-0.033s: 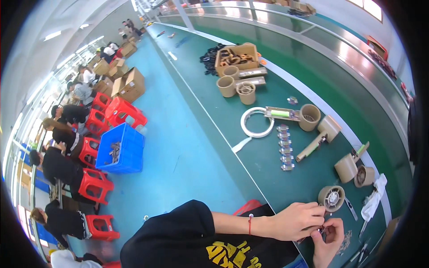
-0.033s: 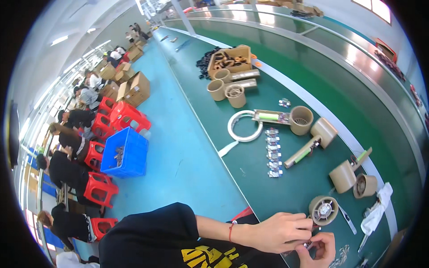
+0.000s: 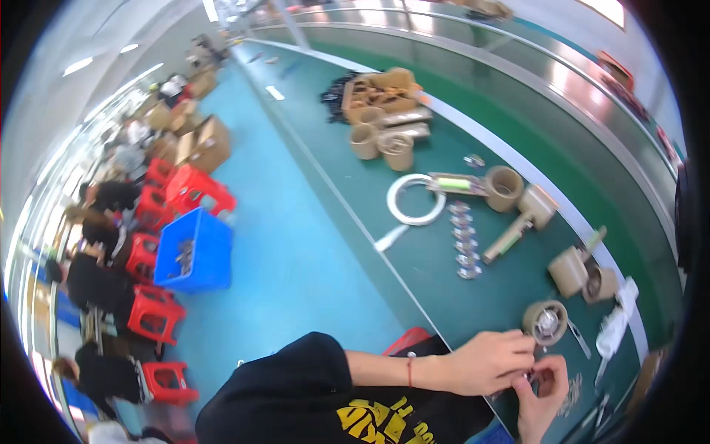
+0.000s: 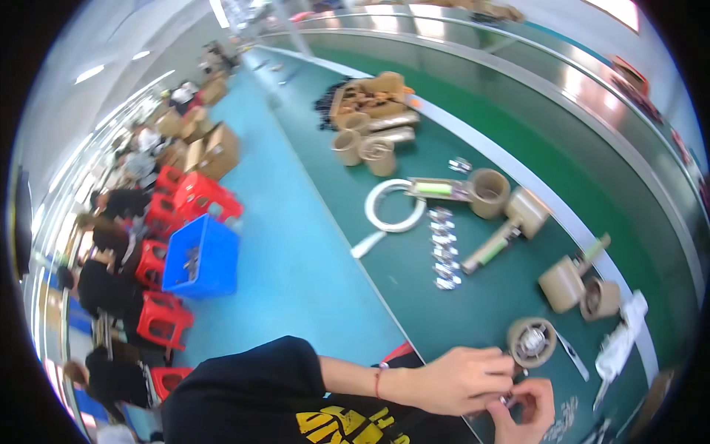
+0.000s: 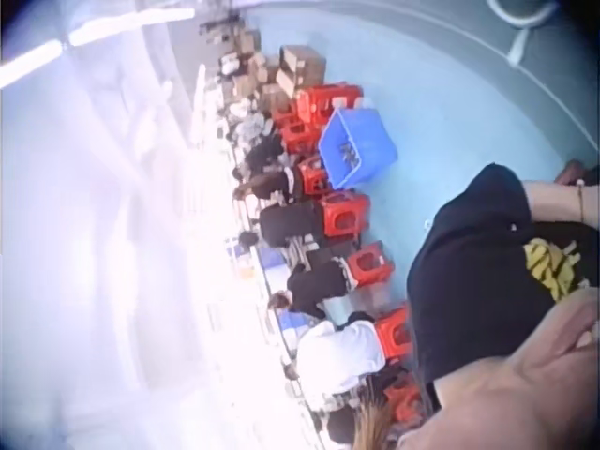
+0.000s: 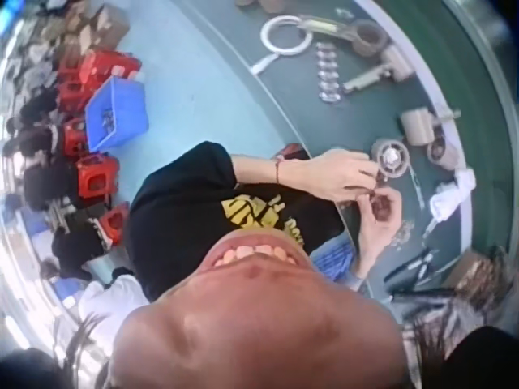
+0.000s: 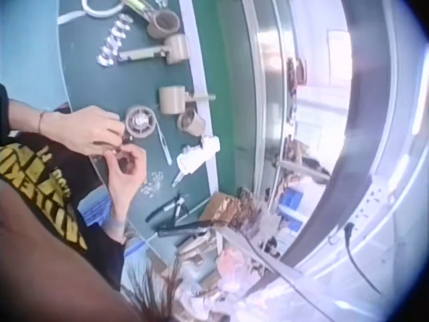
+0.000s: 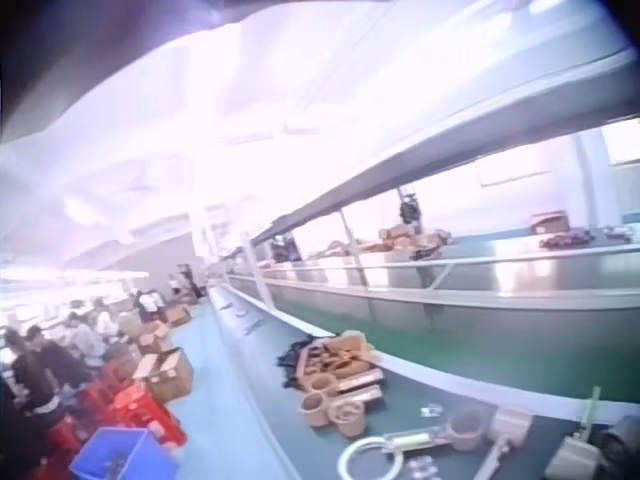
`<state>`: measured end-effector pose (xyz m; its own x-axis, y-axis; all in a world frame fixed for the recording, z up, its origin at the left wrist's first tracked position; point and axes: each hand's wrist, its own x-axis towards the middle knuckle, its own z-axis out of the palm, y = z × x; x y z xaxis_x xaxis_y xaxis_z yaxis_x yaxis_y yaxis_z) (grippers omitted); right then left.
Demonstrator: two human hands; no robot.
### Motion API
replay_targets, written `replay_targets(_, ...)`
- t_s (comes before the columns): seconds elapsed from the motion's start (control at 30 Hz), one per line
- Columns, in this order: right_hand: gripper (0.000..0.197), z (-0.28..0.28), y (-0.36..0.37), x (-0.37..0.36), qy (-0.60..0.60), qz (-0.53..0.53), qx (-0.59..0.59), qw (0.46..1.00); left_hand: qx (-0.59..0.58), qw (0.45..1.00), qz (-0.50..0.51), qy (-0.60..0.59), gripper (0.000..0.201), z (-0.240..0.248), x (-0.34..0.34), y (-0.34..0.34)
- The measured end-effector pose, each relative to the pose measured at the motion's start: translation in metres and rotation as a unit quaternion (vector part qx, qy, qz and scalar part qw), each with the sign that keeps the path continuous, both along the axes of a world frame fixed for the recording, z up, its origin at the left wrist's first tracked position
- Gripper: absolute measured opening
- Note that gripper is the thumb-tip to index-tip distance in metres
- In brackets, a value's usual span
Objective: Assembling a handheld electronic fan by installing the motor, battery, and circuit board into the housing and securing them with an electric screwdriver.
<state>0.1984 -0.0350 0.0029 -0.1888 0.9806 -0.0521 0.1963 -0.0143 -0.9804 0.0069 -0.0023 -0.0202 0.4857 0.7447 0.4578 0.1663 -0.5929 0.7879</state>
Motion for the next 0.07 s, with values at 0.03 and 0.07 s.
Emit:
replay_targets(0.03, 0.034, -0.012, 0.0, 0.008, -0.035, 0.012, 0.051, 0.998, 0.01, 1.0, 0.021, 0.018, 0.016, -0.002, -0.003, 0.003)
replay_targets(0.07, 0.034, -0.005, -0.021, 0.02, -0.055, -0.025, 0.036, 0.998, 0.013, 0.999, 0.038, 0.031, 0.019, -0.001, -0.007, 0.003)
